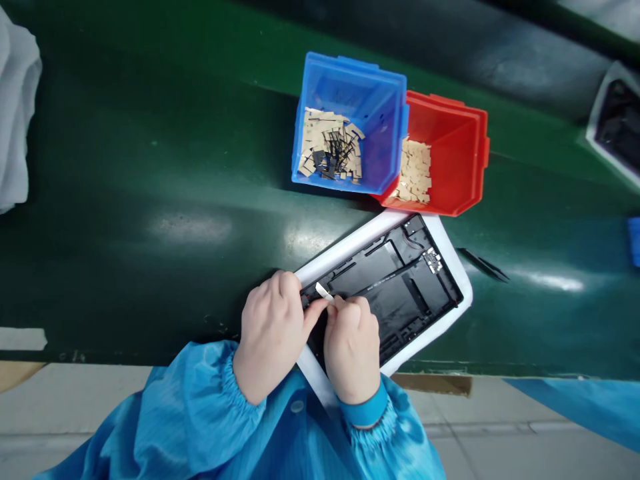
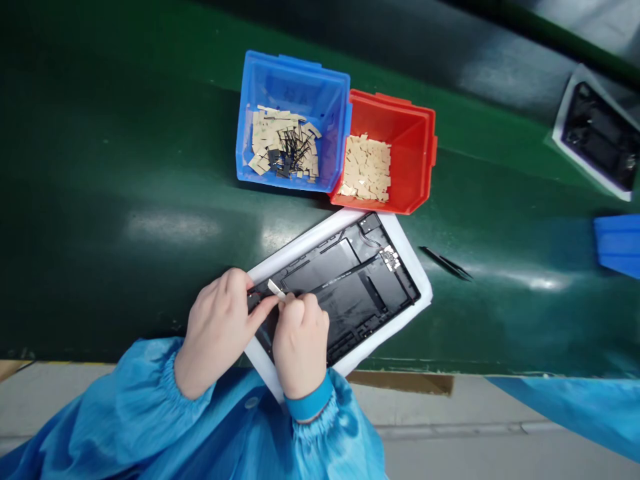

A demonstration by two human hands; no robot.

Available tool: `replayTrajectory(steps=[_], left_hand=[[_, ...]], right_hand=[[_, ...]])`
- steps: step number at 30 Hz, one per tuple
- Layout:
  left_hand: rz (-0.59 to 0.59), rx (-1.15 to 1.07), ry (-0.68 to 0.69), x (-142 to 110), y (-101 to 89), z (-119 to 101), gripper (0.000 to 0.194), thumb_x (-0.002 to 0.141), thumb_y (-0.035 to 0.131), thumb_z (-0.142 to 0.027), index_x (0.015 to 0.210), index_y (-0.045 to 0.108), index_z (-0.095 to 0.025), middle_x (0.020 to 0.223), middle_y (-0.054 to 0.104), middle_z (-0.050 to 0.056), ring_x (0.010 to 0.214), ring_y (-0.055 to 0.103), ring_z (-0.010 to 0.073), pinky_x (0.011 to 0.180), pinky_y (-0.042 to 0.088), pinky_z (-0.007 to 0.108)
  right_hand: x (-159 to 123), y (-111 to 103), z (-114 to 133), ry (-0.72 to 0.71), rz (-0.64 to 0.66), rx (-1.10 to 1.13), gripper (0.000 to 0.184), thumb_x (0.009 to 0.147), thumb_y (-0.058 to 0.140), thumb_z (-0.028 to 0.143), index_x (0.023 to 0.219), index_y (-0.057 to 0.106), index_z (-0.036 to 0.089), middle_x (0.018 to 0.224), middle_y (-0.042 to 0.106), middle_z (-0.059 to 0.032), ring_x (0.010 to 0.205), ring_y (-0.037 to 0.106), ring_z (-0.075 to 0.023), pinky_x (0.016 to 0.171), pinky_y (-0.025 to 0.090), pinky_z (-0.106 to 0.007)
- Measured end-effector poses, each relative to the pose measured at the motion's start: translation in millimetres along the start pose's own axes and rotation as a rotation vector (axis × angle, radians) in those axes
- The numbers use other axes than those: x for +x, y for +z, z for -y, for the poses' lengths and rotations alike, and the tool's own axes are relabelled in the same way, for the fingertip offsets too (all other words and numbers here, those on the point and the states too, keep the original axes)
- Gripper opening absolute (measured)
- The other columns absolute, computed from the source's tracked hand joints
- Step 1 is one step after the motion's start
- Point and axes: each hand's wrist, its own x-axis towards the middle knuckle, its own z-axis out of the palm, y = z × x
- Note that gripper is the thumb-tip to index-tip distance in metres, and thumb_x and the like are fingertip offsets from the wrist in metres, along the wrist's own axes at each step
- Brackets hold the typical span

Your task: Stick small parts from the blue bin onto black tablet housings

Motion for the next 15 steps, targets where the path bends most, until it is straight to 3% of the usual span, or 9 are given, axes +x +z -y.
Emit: replayTrajectory(steps=[10,15], left_hand=[[-0.043,0.035,-0.028,1.2,3.4,-3.8,0.034,0.088,0.043,-0.051,0.080,0.041,-0.018,0.071,0.049,0.003,0.071,0.056,0.0202,0.063,0.042,0.031],[-0.032,-0.008,-0.009,0.4,1.6,-1.2,0.035,0.088,0.042,-0.052,0.083,0.042,-0.017,0.075,0.050,0.003,0.074,0.056,0.0202,0.064,0.042,0.031]], right_hand=[[-0.6,-0.1,-1.2,0.048,-0.013,0.005,0.021,0.097,0.027,0.021,0.085,0.044,0.017,0.073,0.045,-0.0041,0.061,0.042,-0.0200,0.053,0.033,-0.030],[-5.4,1.9,-3.2,0.077,-0.007,0.114,0.018,0.096,0.029,0.020,0.089,0.045,0.017,0.077,0.047,-0.0052,0.062,0.044,-0.0194,0.054,0.037,-0.031]])
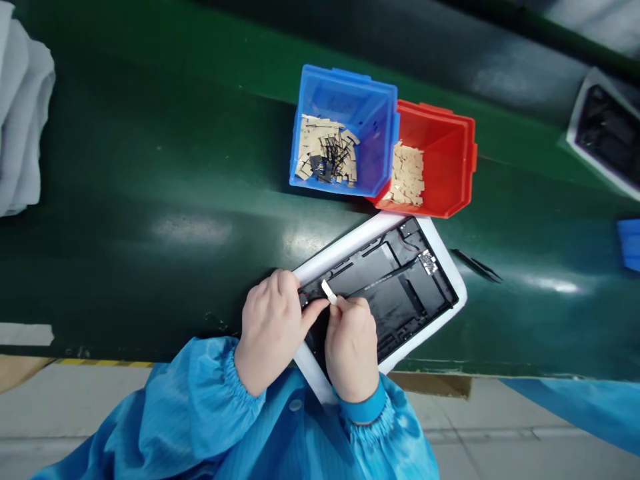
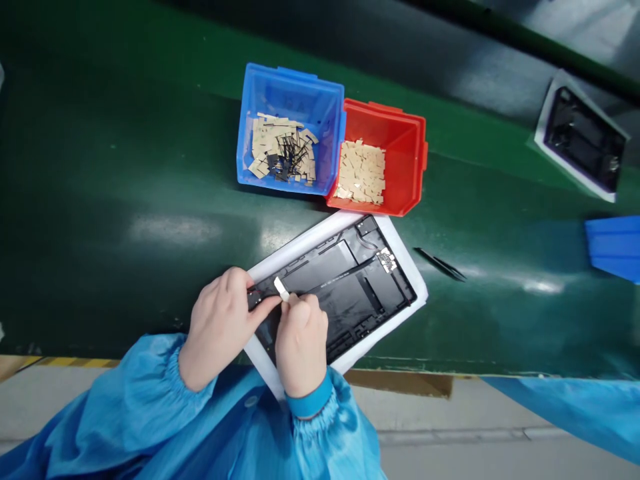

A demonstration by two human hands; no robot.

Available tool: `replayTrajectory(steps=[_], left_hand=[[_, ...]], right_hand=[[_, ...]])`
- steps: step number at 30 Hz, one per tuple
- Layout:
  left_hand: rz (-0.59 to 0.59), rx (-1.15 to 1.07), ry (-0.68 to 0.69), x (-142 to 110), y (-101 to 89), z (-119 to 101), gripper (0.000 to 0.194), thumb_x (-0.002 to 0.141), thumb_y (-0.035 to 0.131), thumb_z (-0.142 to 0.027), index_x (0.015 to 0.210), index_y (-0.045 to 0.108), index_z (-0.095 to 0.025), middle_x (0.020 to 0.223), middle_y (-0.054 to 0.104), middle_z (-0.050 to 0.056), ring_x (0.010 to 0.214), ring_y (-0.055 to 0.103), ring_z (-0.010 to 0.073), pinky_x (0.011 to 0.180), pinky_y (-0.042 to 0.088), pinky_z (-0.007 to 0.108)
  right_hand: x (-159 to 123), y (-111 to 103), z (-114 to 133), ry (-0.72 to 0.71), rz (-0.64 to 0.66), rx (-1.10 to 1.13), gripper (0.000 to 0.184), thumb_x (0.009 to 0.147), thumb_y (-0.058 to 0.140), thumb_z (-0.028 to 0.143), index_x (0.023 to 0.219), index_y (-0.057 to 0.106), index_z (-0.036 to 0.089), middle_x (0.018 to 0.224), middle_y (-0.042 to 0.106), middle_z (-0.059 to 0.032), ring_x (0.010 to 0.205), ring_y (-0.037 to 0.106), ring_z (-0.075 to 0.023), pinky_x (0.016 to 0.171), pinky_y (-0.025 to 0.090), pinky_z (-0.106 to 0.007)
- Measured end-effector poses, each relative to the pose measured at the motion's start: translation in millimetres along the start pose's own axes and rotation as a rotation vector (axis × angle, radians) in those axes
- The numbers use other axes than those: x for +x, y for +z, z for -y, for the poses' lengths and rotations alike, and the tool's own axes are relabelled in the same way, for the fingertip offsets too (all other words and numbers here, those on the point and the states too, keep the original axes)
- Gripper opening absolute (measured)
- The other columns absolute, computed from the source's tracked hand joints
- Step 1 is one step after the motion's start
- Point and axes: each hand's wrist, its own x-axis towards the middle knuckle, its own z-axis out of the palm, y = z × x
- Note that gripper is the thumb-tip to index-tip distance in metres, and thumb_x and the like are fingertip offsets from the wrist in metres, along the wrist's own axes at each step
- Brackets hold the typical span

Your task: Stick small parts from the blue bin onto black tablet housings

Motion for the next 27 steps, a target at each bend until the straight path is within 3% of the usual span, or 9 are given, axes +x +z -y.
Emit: replayTrajectory(steps=[6,10,13,15,18,21,27], left_hand=[[0.040,0.022,0.048,-6.5,-7.3,2.3,0.023,0.091,0.041,-0.039,0.084,0.044,-0.018,0.078,0.050,0.004,0.074,0.053,0.0199,0.065,0.042,0.031],[-0.010,0.090,0.014,-18.3,-6.5,4.4,0.025,0.090,0.041,-0.040,0.081,0.044,-0.017,0.075,0.049,0.004,0.071,0.052,0.0214,0.061,0.042,0.034],[-0.089,0.081,0.013,-30.7,-4.0,9.4,0.026,0.089,0.044,-0.040,0.089,0.048,-0.014,0.080,0.052,0.007,0.075,0.054,0.0230,0.064,0.045,0.036],[-0.191,0.036,0.075,-39.0,-2.4,14.9,0.032,0.087,0.050,-0.038,0.103,0.048,-0.010,0.097,0.054,0.014,0.091,0.055,0.0264,0.075,0.047,0.038],[-0.272,-0.024,0.286,-48.3,0.1,24.7,0.039,0.084,0.057,-0.028,0.118,0.046,-0.012,0.120,0.049,0.017,0.112,0.049,0.0274,0.091,0.044,0.038],[-0.204,-0.028,0.428,-52.0,2.9,31.7,0.038,0.085,0.055,-0.025,0.122,0.049,-0.017,0.123,0.051,0.014,0.112,0.051,0.0253,0.092,0.045,0.037],[-0.156,-0.026,0.435,-52.2,4.8,31.8,0.041,0.083,0.056,-0.023,0.124,0.050,-0.018,0.122,0.051,0.013,0.110,0.053,0.0254,0.092,0.047,0.037]], right_hand=[[-4.9,-13.9,-4.3,0.045,-0.066,0.277,0.011,0.093,0.035,0.019,0.092,0.047,0.019,0.080,0.047,-0.0042,0.067,0.049,-0.0179,0.058,0.043,-0.031],[-9.0,-27.5,-4.5,0.021,-0.039,0.257,0.011,0.092,0.039,0.020,0.092,0.050,0.019,0.077,0.047,-0.0035,0.064,0.047,-0.0177,0.056,0.041,-0.031],[-10.7,-27.4,-3.9,-0.034,0.012,0.251,0.011,0.092,0.039,0.021,0.092,0.050,0.019,0.076,0.048,-0.0034,0.064,0.049,-0.0177,0.055,0.040,-0.030],[-9.2,-24.3,-4.5,-0.113,0.027,0.201,0.012,0.093,0.036,0.021,0.096,0.048,0.017,0.079,0.050,-0.0050,0.069,0.051,-0.0194,0.057,0.040,-0.031],[-3.6,-20.1,-5.7,-0.255,0.088,0.094,0.013,0.094,0.034,0.019,0.094,0.047,0.016,0.078,0.051,-0.0059,0.069,0.050,-0.0202,0.057,0.038,-0.032],[0.4,-17.1,-5.1,-0.271,0.088,0.065,0.012,0.094,0.035,0.017,0.093,0.047,0.016,0.083,0.051,-0.0075,0.072,0.048,-0.0201,0.060,0.038,-0.032],[-1.9,-10.7,-1.7,-0.175,0.071,0.068,0.014,0.092,0.038,0.017,0.101,0.049,0.015,0.091,0.049,-0.0104,0.080,0.048,-0.0219,0.066,0.044,-0.036]])
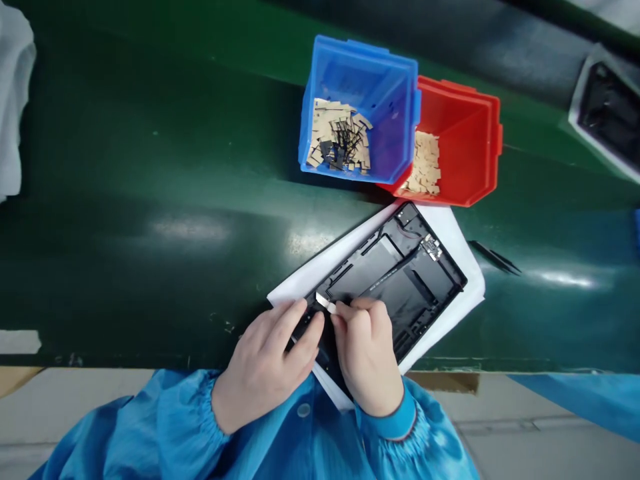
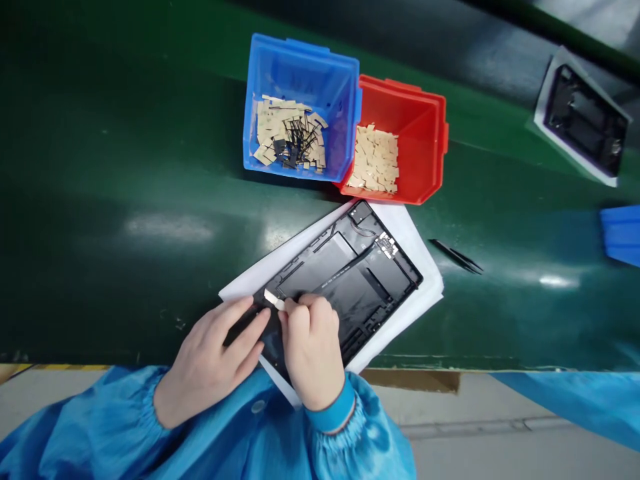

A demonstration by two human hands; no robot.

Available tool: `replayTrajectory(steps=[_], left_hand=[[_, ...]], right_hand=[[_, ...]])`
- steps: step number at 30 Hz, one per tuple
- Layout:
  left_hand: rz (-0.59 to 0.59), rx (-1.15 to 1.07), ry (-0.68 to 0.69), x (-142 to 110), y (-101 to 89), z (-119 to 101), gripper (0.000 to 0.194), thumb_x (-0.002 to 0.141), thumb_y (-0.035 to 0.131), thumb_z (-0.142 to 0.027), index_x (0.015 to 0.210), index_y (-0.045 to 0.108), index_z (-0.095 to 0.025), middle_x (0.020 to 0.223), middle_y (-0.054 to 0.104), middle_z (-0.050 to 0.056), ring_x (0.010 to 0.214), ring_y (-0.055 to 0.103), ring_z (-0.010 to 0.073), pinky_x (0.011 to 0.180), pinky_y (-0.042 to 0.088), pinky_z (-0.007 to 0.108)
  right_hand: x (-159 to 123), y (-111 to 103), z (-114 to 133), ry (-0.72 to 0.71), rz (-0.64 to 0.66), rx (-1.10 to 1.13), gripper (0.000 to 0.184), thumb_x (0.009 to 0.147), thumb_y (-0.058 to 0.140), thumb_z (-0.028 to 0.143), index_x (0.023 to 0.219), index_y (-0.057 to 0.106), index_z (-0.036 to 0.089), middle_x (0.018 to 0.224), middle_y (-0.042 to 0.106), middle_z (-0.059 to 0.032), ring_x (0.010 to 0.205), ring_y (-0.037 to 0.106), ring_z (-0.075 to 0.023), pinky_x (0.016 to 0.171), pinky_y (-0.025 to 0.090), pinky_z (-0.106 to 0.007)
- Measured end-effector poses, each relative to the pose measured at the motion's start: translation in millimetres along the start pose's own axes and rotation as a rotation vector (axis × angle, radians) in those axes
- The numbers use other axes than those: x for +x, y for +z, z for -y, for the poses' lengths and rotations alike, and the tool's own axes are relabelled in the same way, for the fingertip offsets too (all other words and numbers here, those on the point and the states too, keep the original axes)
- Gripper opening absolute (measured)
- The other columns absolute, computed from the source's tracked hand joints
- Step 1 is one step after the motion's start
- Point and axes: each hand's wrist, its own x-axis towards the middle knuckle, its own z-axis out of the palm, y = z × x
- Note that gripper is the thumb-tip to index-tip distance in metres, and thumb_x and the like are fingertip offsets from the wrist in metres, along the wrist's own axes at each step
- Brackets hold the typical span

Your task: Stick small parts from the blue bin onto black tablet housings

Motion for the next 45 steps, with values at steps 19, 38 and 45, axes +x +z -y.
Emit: replayTrajectory(steps=[19,38,45], left_hand=[[0.210,-0.230,-0.395,44.0,-7.0,5.5,0.020,0.089,0.049,-0.039,0.088,0.044,-0.020,0.079,0.052,-0.001,0.069,0.055,0.0144,0.058,0.041,0.026],[0.271,-0.261,-0.385,49.3,-11.6,7.7,0.020,0.086,0.055,-0.036,0.087,0.042,-0.020,0.079,0.051,-0.003,0.069,0.053,0.0129,0.060,0.040,0.027],[0.276,-0.276,-0.396,50.7,-10.2,8.9,0.021,0.086,0.055,-0.037,0.087,0.042,-0.020,0.079,0.051,-0.003,0.070,0.054,0.0129,0.061,0.041,0.026]], right_hand=[[2.0,-2.5,-9.1,-0.103,0.028,0.097,0.012,0.093,0.042,0.016,0.103,0.047,0.014,0.090,0.048,-0.0095,0.078,0.049,-0.0195,0.063,0.047,-0.035],[0.7,1.7,-12.2,-0.088,-0.011,0.196,0.014,0.091,0.045,0.013,0.105,0.045,0.012,0.093,0.048,-0.0108,0.084,0.051,-0.0214,0.065,0.048,-0.036],[0.6,1.2,-12.4,-0.096,-0.002,0.208,0.014,0.091,0.045,0.013,0.106,0.045,0.011,0.093,0.049,-0.0117,0.084,0.051,-0.0212,0.066,0.047,-0.036]])
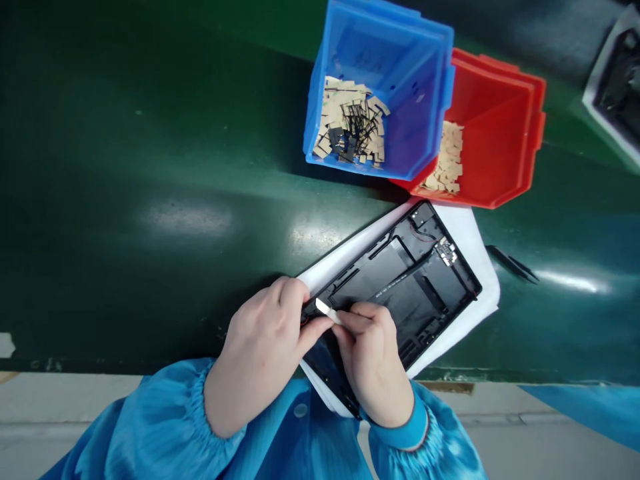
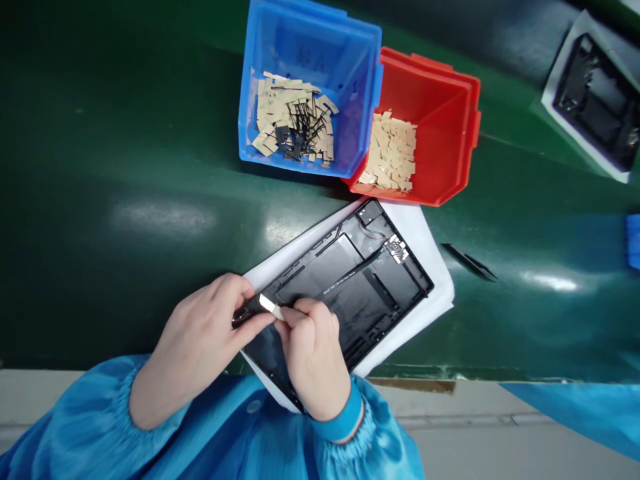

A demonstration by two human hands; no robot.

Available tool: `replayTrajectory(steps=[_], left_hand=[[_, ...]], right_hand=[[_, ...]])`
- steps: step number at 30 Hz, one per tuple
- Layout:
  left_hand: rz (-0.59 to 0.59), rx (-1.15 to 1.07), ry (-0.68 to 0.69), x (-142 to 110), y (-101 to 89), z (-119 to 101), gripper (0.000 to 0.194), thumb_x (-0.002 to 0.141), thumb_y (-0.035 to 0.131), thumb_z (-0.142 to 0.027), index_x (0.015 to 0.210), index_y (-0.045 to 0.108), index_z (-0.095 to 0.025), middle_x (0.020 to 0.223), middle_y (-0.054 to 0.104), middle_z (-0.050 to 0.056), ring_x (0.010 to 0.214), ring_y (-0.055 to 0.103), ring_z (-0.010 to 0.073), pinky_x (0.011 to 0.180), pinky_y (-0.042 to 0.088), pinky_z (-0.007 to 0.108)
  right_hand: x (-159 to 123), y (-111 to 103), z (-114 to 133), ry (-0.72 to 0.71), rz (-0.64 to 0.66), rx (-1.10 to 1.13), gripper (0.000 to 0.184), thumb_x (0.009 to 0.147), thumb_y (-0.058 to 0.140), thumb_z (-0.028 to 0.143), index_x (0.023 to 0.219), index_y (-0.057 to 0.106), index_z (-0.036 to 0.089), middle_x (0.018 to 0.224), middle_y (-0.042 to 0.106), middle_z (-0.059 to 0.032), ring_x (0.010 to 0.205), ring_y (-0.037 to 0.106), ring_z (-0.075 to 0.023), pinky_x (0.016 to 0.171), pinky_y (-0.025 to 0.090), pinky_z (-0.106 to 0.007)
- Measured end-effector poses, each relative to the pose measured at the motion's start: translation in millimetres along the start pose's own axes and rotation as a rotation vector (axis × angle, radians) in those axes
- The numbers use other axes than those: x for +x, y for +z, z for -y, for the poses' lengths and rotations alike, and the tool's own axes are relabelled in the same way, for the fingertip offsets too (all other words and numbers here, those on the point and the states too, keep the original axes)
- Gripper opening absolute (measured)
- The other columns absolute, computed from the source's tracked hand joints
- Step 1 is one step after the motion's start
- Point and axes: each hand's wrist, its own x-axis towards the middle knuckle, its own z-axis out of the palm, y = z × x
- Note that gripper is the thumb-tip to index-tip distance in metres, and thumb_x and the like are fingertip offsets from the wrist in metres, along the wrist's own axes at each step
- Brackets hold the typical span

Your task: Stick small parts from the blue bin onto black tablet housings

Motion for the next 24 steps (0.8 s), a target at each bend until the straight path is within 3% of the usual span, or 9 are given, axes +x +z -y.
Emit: replayTrajectory(steps=[24], left_hand=[[-0.008,0.029,0.006,-0.4,-1.0,-1.8,0.021,0.086,0.053,-0.037,0.086,0.042,-0.020,0.077,0.050,-0.003,0.069,0.053,0.0129,0.060,0.040,0.026]], right_hand=[[0.9,0.3,1.3,0.001,-0.004,-0.023,0.012,0.091,0.045,0.014,0.103,0.048,0.011,0.093,0.051,-0.0121,0.085,0.052,-0.0216,0.067,0.045,-0.035]])
